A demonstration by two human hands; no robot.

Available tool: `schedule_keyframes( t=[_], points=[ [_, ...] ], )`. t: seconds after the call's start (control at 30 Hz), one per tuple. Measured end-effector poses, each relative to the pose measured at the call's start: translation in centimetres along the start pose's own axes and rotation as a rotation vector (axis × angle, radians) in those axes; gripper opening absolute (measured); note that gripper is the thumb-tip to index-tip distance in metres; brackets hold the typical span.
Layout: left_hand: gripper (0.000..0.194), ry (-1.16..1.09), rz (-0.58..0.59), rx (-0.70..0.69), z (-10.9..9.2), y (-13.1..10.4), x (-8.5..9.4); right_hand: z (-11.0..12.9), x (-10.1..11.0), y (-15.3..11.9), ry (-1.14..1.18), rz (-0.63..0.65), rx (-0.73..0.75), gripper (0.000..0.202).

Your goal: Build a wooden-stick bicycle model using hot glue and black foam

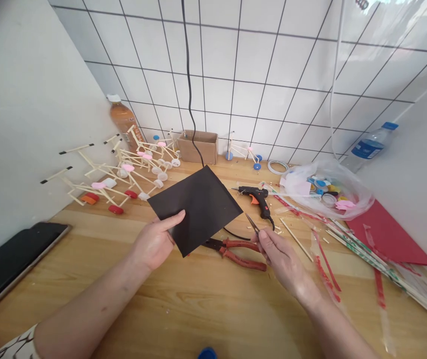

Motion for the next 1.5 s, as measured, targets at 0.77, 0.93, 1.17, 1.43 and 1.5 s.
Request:
schedule_keyframes(
  t=[0.77, 0.93, 1.17, 1.43, 1.5],
  points=[
    [0.036, 0.007, 0.093, 0.049, 0.9, -0.7, -0.3, 0.3, -0.9, -0.4, -0.015, 0.063, 0.050, 0.046],
    [0.035, 0.013, 0.091, 0.048, 1.1, -1.0, -0.4, 0.0, -0.8, -0.3, 0.002, 0.072, 0.046, 0.043],
    [0.035, 0.023, 0.070, 0.074, 0.8, -1.3, -0.7, 0.1, -0.8, -0.5, 0.017, 0.063, 0.070, 0.041],
    [0.032, 0.004, 0.086, 0.075, 0.9, -1.2, -0.6, -0.3, -0.7, -0.2, -0.018, 0.061, 0.058, 0.040],
    [0.031, 0.001, 0.093, 0.076, 0.9, -1.2, -0.6, -0.2, -0.7, -0.2, -0.030, 0.050, 0.071, 0.042]
  ],
)
Point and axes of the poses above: each hand's wrist, its own y-axis towards the middle knuckle, its own x-axis out of the back of the hand, z = x × y, the point moved 2 cm from there along y, towards the middle knuckle, and after that the axes turned 7 degrees about -x, right-handed, at the moved point
